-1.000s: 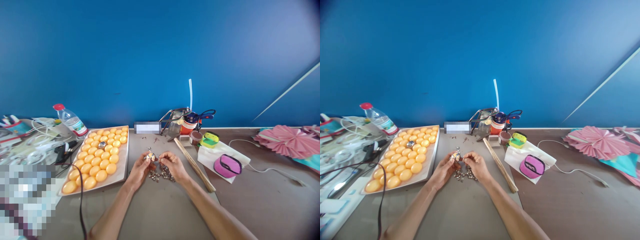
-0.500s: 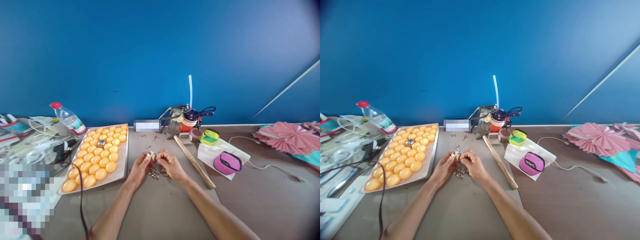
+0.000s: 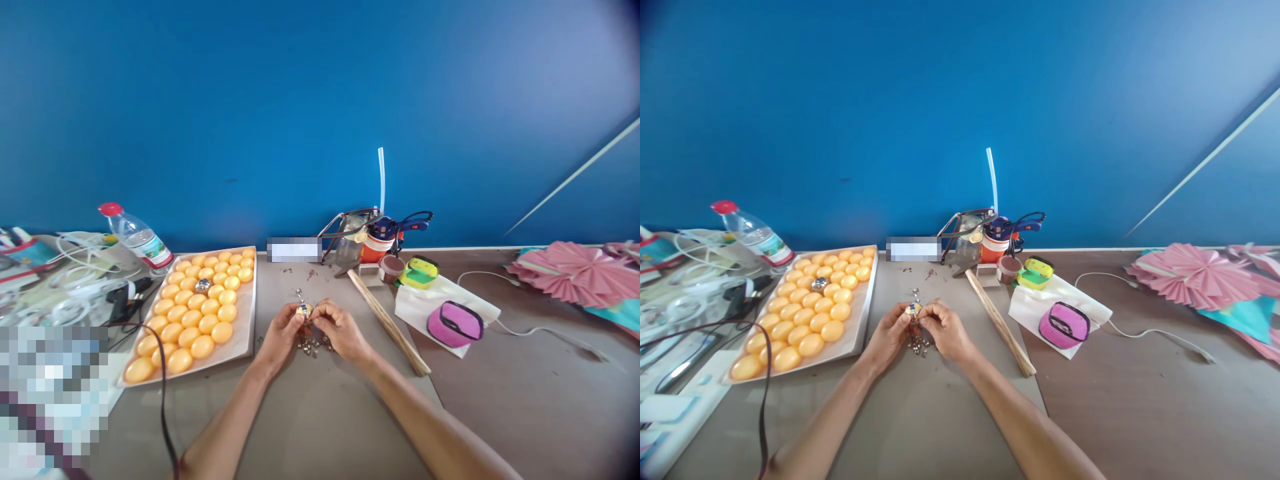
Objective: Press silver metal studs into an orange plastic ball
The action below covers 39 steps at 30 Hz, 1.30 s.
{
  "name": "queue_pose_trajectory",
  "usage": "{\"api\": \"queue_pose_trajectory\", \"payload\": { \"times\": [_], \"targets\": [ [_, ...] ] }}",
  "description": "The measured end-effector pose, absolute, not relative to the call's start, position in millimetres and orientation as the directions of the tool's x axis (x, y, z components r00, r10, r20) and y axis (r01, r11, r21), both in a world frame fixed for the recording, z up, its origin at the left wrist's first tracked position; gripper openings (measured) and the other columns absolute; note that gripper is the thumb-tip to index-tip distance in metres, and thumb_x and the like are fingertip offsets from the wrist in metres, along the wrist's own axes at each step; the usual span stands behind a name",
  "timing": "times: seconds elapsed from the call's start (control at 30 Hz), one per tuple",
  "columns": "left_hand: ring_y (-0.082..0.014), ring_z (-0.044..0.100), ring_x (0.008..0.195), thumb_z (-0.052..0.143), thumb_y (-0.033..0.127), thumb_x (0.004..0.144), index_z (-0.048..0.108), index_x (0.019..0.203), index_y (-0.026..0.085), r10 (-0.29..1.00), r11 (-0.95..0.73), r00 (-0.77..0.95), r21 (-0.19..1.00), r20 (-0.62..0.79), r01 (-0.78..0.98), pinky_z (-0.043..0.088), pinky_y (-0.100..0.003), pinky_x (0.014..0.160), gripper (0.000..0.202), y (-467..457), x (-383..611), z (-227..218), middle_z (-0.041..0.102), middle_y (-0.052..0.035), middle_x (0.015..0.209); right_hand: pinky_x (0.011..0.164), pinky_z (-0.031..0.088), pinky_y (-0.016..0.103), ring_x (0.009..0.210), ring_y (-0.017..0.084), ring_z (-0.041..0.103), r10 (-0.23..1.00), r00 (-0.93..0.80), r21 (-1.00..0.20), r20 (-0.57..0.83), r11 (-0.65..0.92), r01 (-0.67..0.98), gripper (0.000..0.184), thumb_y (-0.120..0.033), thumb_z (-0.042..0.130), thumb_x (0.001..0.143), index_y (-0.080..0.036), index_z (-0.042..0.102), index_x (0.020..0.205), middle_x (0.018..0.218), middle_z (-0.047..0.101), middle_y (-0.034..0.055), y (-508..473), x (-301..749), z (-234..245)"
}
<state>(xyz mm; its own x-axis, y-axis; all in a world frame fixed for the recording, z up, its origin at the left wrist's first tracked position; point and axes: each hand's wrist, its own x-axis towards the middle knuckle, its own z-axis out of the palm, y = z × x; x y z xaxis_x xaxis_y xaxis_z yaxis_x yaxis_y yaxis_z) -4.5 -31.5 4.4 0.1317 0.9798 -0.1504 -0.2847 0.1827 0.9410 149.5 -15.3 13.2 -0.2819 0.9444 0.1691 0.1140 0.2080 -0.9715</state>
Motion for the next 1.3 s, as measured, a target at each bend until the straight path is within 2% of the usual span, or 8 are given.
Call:
{"api": "queue_pose_trajectory", "payload": {
  "times": [0.4,0.73,0.83,1.0,1.3],
  "targets": [
    [-0.0115,0.053,0.063,0.058,0.042,0.077,0.054,0.095,0.016,0.986,0.139,0.119,0.976,-0.120,-0.169,0.042,-0.024,0.060,0.032,-31,-5,1,0.056,0.0001,0.077,0.070,0.040,0.025,0.073,0.013,0.050,0.939,-0.287,-0.947,0.189,0.252,0.201,0.011,-0.017,0.047,0.078,-0.018,0.056,0.073,0.076,0.050,0.0006,-20,150,24],
    [-0.0110,0.056,0.056,0.061,0.043,0.075,0.051,0.095,0.016,0.995,0.094,0.054,0.985,-0.087,-0.146,0.042,-0.023,0.053,0.035,-33,1,11,0.058,0.0015,0.071,0.069,0.039,0.024,0.071,0.013,0.050,0.948,-0.266,-0.950,0.173,0.231,0.208,0.011,-0.018,0.047,0.076,-0.018,0.054,0.069,0.075,0.051,0.0002,-19,150,22],
    [-0.0105,0.055,0.049,0.062,0.042,0.074,0.051,0.094,0.016,0.998,0.056,0.038,0.991,-0.052,-0.125,0.043,-0.023,0.049,0.035,-33,1,11,0.057,0.0022,0.068,0.065,0.038,0.024,0.067,0.012,0.048,0.957,-0.256,-0.962,0.136,0.190,0.197,0.010,-0.019,0.047,0.075,-0.018,0.054,0.069,0.074,0.051,-0.0005,-18,149,19],
    [-0.0086,0.050,0.039,0.064,0.041,0.072,0.049,0.095,0.016,0.999,0.025,0.023,0.995,-0.022,-0.100,0.041,-0.023,0.039,0.037,-33,1,10,0.057,0.0026,0.069,0.054,0.034,0.022,0.055,0.010,0.042,0.971,-0.240,-0.992,-0.009,0.022,0.124,0.007,-0.024,0.049,0.074,-0.018,0.052,0.071,0.061,0.047,-0.0044,-18,148,16],
    [-0.0059,0.049,0.039,0.063,0.040,0.074,0.048,0.094,0.017,1.000,-0.012,-0.006,0.999,0.011,-0.044,0.040,-0.021,0.039,0.034,-35,5,7,0.057,0.0025,0.075,0.051,0.034,0.022,0.053,0.010,0.042,0.986,-0.155,-0.994,-0.055,-0.039,0.104,0.007,-0.025,0.052,0.071,-0.019,0.049,0.070,0.059,0.049,-0.0049,-20,143,21]
  ]
}}
